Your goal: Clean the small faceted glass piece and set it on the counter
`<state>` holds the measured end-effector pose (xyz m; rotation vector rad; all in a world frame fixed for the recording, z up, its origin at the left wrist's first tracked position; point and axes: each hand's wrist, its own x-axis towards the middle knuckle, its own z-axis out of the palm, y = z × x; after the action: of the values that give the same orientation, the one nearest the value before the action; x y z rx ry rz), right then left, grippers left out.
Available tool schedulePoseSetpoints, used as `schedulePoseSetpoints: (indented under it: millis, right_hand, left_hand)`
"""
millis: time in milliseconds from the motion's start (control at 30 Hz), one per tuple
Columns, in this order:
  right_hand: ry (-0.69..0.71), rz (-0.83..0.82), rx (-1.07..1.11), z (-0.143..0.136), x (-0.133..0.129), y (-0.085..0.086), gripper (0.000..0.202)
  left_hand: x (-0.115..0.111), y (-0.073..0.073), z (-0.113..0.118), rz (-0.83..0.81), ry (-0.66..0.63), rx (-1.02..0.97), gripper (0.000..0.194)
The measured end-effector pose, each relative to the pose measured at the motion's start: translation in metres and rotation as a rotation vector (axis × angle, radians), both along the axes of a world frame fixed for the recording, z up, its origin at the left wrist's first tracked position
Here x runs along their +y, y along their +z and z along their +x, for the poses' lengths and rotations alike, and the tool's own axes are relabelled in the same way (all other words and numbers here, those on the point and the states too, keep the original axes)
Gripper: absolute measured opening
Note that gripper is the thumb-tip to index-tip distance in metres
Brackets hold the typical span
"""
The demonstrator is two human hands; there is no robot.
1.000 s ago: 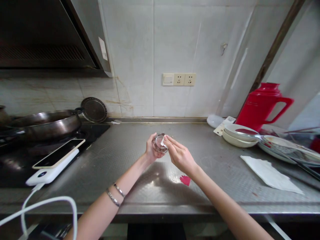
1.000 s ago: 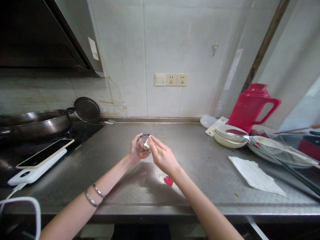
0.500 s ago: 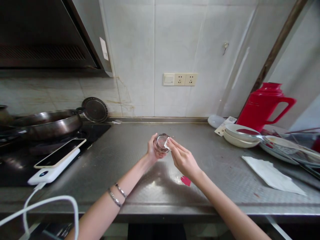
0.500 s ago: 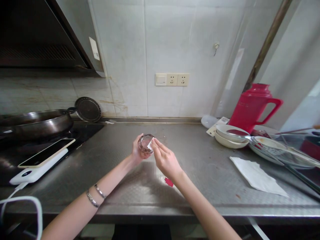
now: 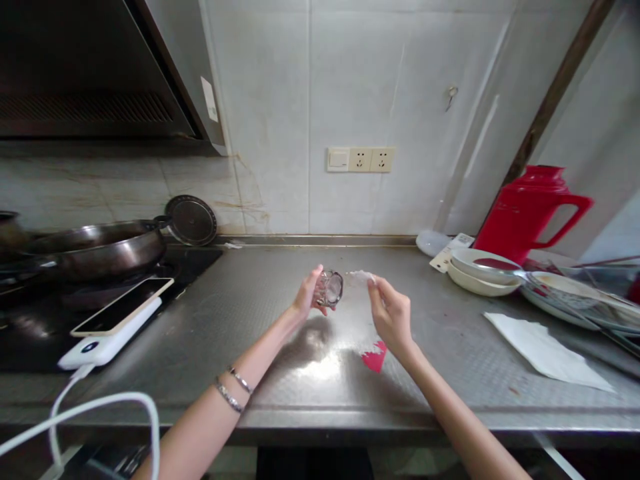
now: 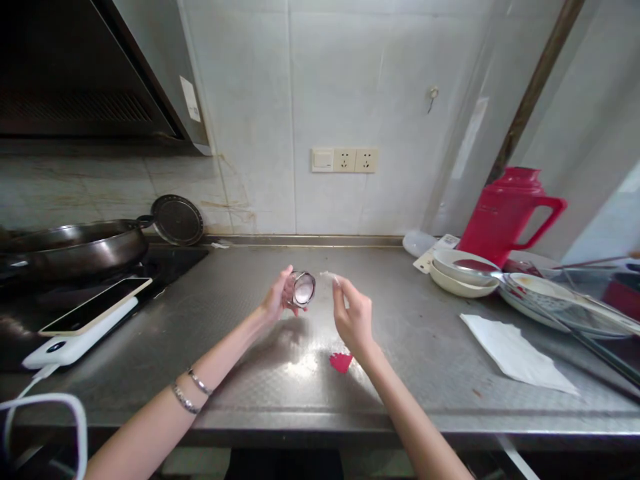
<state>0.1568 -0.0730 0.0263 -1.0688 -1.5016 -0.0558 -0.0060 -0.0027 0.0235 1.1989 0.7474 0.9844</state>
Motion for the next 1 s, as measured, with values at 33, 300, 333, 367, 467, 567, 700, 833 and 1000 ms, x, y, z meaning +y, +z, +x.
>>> schedulePoseSetpoints:
  millis: [33, 300, 333, 367, 467, 567, 700, 833, 1000]
  right_hand:
    - [-0.03, -0.044, 0.052, 0.003, 0.006, 0.003, 0.03]
    - [-0.021, -0.118, 0.101, 0.008, 0.052, 0.015, 0.032]
    - [-0.033, -0.129, 0.095, 0.008, 0.057, 0.014, 0.032]
    - [-0.036, -0.147, 0.095, 0.007, 0.063, 0.014, 0.031]
    - [0.058, -0.27, 0.171, 0.005, 0.077, 0.01, 0.026]
    - [0.242, -0.484, 0.412, 0.0, 0.091, 0.002, 0.02]
    - [0.38, -0.619, 0.585, -0.012, 0.106, -0.012, 0.017]
    - [0.517, -0.699, 0.698, -0.02, 0.11, -0.021, 0.025]
    - [0.755, -0.813, 0.827, -0.02, 0.105, -0.025, 0.03]
  left_hand:
    - [0.0, 0.0, -0.001, 0.03, 0.01, 0.04, 0.068]
    - [0.007, -0.002, -0.002, 0.325, 0.161, 0.274, 0.076]
    - [0.009, -0.004, -0.002, 0.37, 0.198, 0.303, 0.082]
    - [0.01, -0.006, -0.001, 0.414, 0.228, 0.331, 0.087]
    - [0.013, -0.011, -0.001, 0.518, 0.272, 0.397, 0.102]
    - [0.012, -0.016, -0.002, 0.561, 0.285, 0.435, 0.111]
    - [0.011, -0.022, 0.001, 0.524, 0.246, 0.346, 0.117]
    - [0.011, -0.028, 0.007, 0.456, 0.16, 0.203, 0.122]
    - [0.014, -0.034, 0.011, 0.37, 0.098, 0.18, 0.124]
